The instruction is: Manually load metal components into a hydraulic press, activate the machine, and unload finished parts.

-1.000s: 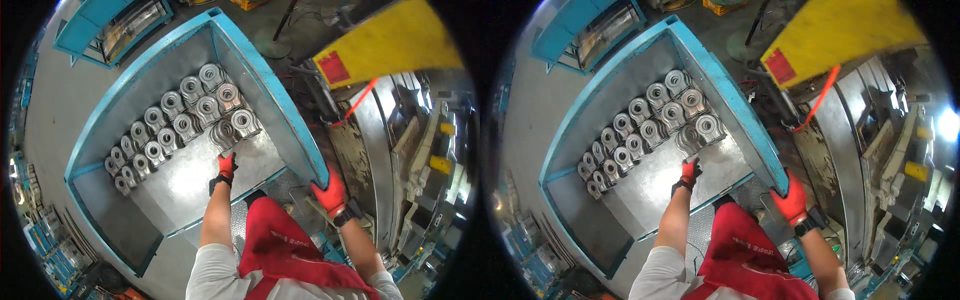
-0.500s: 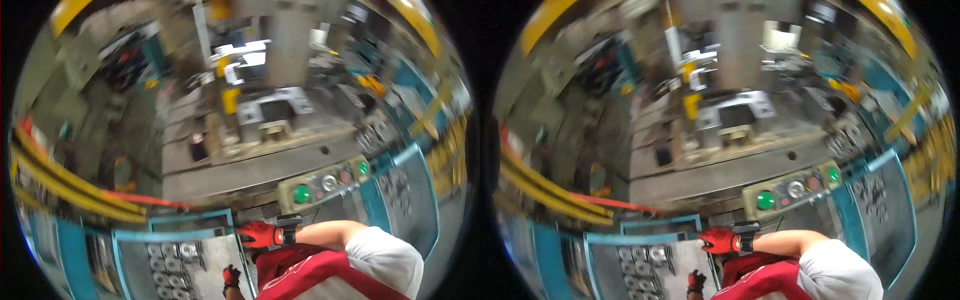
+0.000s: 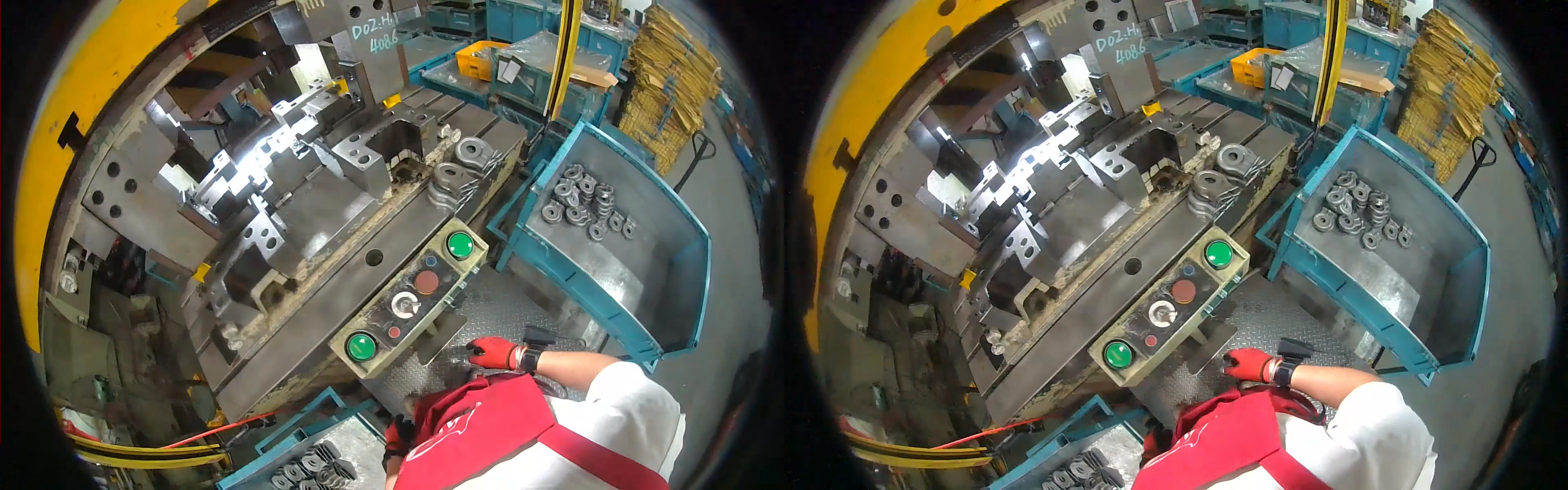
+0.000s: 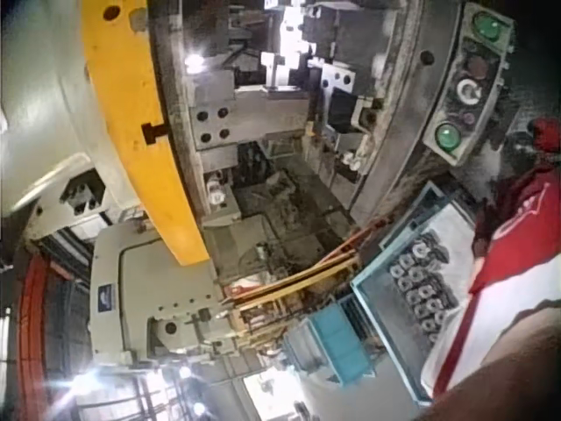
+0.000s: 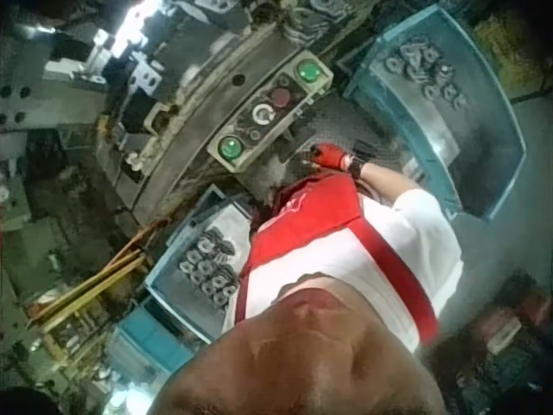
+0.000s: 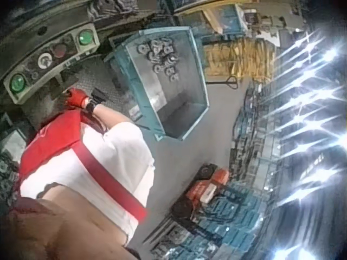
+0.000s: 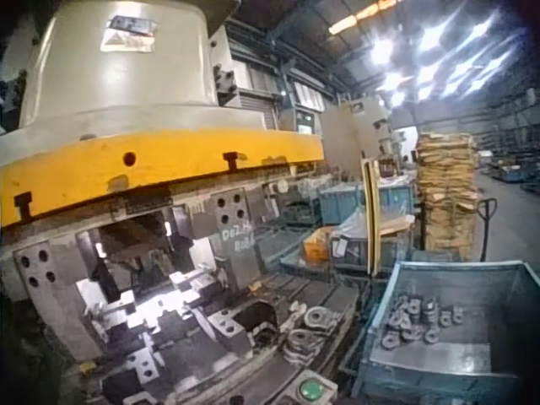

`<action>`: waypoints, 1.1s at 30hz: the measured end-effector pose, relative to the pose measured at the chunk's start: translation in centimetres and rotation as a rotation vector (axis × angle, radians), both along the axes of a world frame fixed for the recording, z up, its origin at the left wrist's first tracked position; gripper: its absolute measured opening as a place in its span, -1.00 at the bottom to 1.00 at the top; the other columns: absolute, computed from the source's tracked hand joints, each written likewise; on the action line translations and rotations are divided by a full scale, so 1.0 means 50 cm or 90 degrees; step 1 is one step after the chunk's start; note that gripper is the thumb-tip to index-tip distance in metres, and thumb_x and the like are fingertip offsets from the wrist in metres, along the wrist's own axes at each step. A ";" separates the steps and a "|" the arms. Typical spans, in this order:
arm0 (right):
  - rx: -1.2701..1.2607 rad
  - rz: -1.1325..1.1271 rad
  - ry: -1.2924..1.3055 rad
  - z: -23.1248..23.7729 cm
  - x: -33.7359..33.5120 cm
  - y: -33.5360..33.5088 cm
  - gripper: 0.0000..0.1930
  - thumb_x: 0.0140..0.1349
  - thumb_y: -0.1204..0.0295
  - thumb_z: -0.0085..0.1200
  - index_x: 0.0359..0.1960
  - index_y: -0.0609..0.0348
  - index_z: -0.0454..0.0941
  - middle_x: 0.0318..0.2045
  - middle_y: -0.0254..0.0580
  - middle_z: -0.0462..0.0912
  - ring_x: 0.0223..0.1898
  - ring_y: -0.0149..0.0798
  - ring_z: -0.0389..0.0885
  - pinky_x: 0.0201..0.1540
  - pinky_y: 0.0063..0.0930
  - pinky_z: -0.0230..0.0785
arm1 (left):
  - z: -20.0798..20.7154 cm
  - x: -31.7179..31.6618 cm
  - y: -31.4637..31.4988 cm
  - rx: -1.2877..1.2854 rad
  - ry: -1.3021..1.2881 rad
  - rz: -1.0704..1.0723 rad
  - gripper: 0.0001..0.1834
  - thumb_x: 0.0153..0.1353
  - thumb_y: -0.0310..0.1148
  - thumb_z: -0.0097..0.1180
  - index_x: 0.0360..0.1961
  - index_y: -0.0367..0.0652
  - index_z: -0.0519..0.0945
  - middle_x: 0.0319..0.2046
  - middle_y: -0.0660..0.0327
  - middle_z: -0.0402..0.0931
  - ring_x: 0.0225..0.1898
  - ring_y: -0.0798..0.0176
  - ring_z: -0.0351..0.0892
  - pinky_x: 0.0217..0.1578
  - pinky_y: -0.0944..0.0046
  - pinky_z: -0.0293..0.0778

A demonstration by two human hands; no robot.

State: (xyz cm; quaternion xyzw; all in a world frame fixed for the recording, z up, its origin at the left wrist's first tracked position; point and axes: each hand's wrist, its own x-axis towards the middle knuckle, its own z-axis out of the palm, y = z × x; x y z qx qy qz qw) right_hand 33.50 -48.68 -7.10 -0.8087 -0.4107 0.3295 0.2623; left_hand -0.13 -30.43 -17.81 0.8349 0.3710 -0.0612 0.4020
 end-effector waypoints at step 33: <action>-0.093 -0.342 -0.425 0.120 0.693 0.369 0.12 -0.31 -0.21 0.23 0.27 0.22 0.07 -0.06 0.19 0.50 -0.04 0.16 0.48 0.00 -0.11 0.33 | -0.110 -0.025 0.194 0.050 -0.019 0.169 -0.58 -0.06 -0.25 0.25 -0.18 -0.19 0.48 -0.38 0.02 0.56 -0.28 -0.07 0.55 -0.29 0.06 0.46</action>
